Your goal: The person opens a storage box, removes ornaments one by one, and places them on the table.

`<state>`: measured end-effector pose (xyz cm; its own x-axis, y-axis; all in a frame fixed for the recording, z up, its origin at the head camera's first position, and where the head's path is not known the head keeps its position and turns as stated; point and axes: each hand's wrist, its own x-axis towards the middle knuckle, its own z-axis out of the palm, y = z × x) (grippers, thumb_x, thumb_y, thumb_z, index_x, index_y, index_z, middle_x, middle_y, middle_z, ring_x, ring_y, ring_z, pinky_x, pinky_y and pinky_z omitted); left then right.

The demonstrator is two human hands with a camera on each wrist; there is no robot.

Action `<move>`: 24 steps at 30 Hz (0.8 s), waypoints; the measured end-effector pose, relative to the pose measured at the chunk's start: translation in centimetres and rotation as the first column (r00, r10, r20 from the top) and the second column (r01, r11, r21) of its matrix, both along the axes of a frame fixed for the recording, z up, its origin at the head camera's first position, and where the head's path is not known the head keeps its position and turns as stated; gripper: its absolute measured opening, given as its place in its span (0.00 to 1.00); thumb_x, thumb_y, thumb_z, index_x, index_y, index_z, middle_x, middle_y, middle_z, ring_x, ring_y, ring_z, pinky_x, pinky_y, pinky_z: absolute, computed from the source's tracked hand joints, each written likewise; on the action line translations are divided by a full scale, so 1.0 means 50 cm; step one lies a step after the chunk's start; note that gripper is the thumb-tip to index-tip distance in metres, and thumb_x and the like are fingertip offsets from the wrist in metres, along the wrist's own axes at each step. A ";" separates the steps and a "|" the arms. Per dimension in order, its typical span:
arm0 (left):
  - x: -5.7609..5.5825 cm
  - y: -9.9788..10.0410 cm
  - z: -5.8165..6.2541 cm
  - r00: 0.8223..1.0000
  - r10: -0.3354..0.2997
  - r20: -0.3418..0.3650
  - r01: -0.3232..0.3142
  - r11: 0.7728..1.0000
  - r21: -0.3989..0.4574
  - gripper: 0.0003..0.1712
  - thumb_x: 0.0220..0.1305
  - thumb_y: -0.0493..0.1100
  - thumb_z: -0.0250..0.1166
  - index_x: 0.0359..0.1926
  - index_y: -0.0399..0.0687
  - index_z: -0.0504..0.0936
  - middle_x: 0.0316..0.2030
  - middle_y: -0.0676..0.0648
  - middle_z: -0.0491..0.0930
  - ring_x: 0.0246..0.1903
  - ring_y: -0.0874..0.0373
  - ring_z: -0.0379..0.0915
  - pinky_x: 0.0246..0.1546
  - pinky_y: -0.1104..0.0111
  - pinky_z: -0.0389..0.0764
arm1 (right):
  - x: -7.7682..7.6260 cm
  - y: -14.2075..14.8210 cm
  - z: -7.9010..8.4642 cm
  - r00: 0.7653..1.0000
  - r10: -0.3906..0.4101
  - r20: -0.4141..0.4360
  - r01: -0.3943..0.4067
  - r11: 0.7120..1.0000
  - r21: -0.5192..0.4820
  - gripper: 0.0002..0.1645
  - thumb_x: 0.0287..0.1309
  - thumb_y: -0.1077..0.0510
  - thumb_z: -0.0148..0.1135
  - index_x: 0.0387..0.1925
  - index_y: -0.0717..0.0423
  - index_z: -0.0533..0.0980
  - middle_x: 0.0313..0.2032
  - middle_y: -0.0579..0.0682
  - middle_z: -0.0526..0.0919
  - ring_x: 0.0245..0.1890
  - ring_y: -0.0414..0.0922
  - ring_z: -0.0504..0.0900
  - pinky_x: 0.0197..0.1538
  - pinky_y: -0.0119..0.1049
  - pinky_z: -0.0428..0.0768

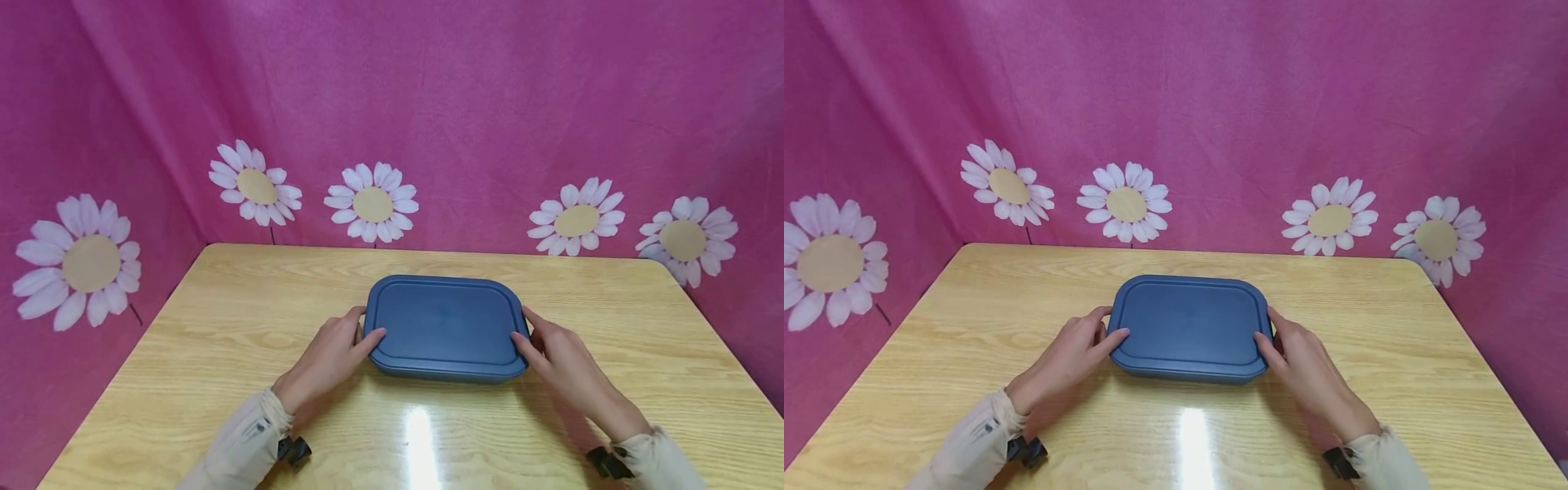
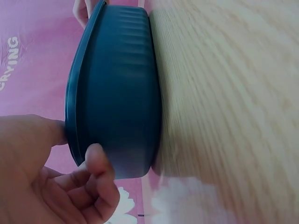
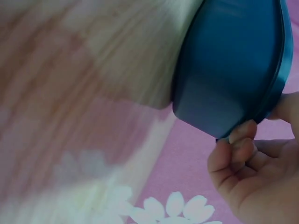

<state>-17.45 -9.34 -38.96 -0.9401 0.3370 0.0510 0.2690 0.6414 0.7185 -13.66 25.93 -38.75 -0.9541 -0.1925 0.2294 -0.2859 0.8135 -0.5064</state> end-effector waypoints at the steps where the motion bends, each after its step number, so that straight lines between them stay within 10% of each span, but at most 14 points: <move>1: 0.002 0.001 0.001 1.000 0.001 -0.007 -0.001 1.000 -0.004 0.33 0.71 0.55 0.62 0.67 0.37 0.69 0.16 0.54 0.69 0.13 0.62 0.64 0.14 0.74 0.61 | 0.001 0.000 0.002 1.000 0.001 -0.004 -0.001 1.000 0.014 0.34 0.71 0.52 0.59 0.68 0.70 0.65 0.18 0.42 0.67 0.18 0.37 0.65 0.20 0.30 0.65; 17: 0.030 0.002 0.060 0.995 0.038 -0.087 -0.026 0.990 0.136 0.27 0.72 0.47 0.62 0.65 0.38 0.71 0.19 0.52 0.73 0.17 0.59 0.69 0.16 0.73 0.66 | 0.035 0.001 0.060 0.988 -0.036 -0.151 0.032 0.999 -0.030 0.34 0.66 0.55 0.64 0.66 0.69 0.66 0.24 0.44 0.72 0.23 0.38 0.68 0.23 0.28 0.68; 24: 0.034 -0.020 0.074 0.996 -0.018 0.083 -0.011 0.939 0.344 0.14 0.74 0.45 0.59 0.53 0.41 0.73 0.20 0.44 0.79 0.18 0.47 0.78 0.22 0.64 0.83 | 0.063 0.008 0.080 0.991 -0.042 -0.128 0.026 0.992 -0.124 0.33 0.63 0.55 0.68 0.65 0.64 0.70 0.25 0.44 0.73 0.23 0.38 0.72 0.24 0.28 0.70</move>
